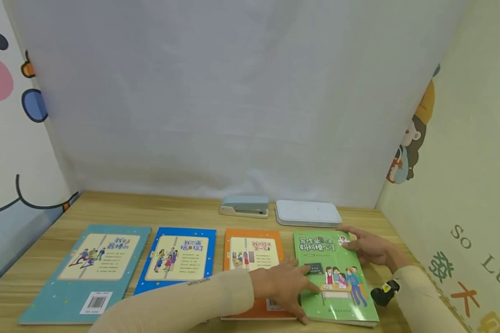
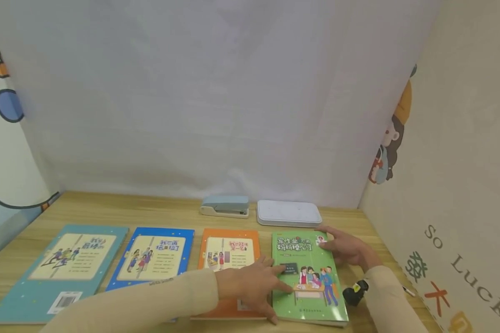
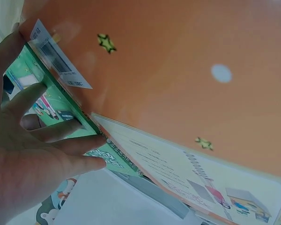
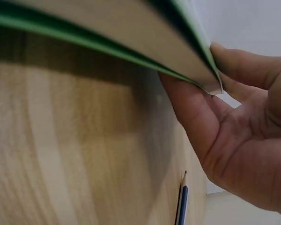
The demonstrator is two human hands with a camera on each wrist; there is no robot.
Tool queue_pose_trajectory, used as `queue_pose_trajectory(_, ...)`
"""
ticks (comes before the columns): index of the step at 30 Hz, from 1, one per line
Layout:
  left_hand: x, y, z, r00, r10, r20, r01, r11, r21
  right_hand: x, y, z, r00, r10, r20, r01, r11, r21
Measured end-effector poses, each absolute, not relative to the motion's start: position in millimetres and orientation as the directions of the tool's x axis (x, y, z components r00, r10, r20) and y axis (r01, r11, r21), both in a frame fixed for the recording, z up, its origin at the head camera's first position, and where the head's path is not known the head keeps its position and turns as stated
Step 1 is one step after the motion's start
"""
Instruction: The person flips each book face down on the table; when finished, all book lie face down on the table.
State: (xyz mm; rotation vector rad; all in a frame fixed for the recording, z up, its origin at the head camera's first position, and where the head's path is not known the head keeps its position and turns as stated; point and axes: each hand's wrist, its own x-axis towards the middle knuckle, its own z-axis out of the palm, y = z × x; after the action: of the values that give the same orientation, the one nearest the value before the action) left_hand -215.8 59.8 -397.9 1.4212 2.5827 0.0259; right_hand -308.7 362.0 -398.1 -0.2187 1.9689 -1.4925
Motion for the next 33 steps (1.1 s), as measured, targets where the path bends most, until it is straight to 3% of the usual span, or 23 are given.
queue_pose_trajectory(22,-210.9,57.3,-394.9,-0.564,0.806,-0.179,0.788,0.591,0.173,-303.4,354.6,-373.0,-0.849,-0.46,-0.26,0.125,0.302,-0.945)
queue_pose_trajectory(33,-210.5,51.8,-383.6,-0.59,0.804,-0.078,0.799,0.595,0.089,-303.3,351.3,-347.3,-0.832,-0.536,-0.142,0.028,0.215,-0.976)
